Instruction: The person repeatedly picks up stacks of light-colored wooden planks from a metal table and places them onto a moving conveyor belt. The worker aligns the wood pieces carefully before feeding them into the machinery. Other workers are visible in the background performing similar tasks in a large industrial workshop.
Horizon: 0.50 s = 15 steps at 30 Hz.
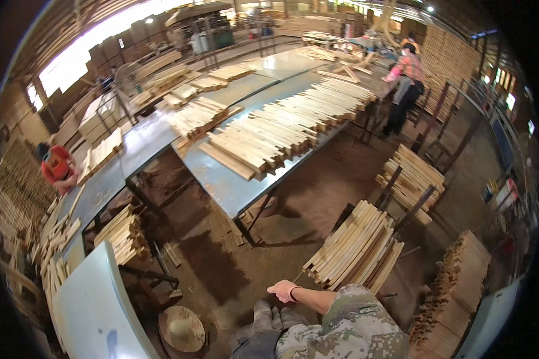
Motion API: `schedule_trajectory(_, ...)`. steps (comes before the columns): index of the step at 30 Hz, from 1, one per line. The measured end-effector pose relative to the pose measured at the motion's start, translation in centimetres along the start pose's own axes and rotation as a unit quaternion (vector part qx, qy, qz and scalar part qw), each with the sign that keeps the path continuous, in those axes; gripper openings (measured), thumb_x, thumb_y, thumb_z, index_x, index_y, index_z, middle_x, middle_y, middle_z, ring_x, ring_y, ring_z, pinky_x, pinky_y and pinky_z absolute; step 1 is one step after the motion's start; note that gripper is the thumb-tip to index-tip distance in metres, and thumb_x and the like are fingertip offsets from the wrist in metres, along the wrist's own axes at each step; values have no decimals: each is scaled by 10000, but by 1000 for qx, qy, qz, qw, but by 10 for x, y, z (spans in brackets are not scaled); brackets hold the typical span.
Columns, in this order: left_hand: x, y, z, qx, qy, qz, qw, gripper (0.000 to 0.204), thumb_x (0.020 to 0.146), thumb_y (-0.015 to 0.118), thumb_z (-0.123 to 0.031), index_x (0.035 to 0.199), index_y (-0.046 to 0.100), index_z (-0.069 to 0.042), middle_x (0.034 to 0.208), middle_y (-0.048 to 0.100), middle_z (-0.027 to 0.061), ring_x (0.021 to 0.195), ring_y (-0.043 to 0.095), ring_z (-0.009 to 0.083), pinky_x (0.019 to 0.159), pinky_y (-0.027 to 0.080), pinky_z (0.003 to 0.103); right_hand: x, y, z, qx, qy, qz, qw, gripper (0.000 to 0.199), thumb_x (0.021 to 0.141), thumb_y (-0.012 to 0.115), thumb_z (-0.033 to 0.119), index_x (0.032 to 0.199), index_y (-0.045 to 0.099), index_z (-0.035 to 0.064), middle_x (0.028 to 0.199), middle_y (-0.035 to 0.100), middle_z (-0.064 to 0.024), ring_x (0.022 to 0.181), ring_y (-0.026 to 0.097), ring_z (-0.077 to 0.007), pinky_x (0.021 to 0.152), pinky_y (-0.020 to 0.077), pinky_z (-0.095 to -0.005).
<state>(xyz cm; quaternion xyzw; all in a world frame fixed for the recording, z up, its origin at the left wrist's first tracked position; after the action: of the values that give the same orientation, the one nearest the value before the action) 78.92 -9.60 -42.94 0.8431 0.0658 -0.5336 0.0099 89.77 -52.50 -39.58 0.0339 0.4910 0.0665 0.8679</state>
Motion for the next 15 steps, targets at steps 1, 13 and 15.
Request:
schedule_trajectory(1,5,10,-11,25,-10,7,1000,145,990,671,-160,949,683,-22,882,568,-15,858,557,129,765,464,305,1,-9,-1,39,-1,2,999,186,1047,578,243,906,534,130,702,498,-30,688,536,-210,574,397,-382)
schedule_trajectory(13,97,41,-210,193,-25,17,981,184,1047,627,-174,1082,691,-5,970,671,68,891,638,201,778,534,348,146,-23,36,312,8,137,940,121,1031,500,264,931,472,202,669,401,25,550,418,-172,487,297,-343)
schedule_trajectory(15,117,36,-247,205,-28,12,978,195,1057,620,-176,1104,693,-2,985,689,82,896,651,213,780,545,356,148,-42,80,119,11,-51,992,235,1052,572,331,913,575,142,674,526,-7,538,504,-191,474,370,-378)
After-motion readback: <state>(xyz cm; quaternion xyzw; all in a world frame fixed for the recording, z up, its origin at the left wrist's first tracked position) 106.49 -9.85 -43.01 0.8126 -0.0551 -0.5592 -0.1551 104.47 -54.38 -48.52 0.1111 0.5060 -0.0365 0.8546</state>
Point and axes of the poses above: each hand's wrist, its own x-axis towards the middle knuckle, its own y-axis out of the palm, z = x × y, the point moved 6 cm from there along x, towards the middle knuckle
